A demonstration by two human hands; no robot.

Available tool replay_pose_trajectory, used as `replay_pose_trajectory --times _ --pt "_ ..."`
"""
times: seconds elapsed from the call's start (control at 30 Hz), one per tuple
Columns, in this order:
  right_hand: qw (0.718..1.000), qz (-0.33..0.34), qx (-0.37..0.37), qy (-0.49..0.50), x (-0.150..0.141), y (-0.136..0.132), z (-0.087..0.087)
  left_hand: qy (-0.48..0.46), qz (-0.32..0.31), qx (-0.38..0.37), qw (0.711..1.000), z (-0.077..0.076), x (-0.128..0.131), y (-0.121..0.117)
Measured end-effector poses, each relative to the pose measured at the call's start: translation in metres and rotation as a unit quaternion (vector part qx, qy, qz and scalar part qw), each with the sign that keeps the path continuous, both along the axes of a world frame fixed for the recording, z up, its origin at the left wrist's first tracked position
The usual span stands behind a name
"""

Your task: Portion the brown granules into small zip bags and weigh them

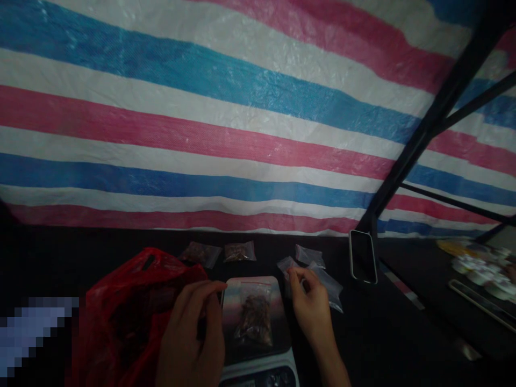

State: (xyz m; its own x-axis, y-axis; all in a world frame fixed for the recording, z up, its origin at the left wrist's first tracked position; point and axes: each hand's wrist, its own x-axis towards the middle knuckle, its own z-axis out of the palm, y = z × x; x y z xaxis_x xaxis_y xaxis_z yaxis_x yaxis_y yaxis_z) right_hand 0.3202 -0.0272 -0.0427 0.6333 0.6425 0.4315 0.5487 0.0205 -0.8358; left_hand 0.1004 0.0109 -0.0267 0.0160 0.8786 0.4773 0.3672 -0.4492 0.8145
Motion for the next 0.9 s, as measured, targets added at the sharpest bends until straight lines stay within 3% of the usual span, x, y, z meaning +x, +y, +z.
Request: replay_pose_trajectory --times 0.43,0.9 --pt "0.997 0.059 0.025 -0.045 -0.015 0.0 0.008 0.006 0.01 0.025 1.0 0.0 -0.002 0.003" --pt "0.991 0.093 -0.048 -0.081 -0.023 0.002 -0.002 0.038 -0.003 0.06 0.997 -0.008 -0.009 0.007"
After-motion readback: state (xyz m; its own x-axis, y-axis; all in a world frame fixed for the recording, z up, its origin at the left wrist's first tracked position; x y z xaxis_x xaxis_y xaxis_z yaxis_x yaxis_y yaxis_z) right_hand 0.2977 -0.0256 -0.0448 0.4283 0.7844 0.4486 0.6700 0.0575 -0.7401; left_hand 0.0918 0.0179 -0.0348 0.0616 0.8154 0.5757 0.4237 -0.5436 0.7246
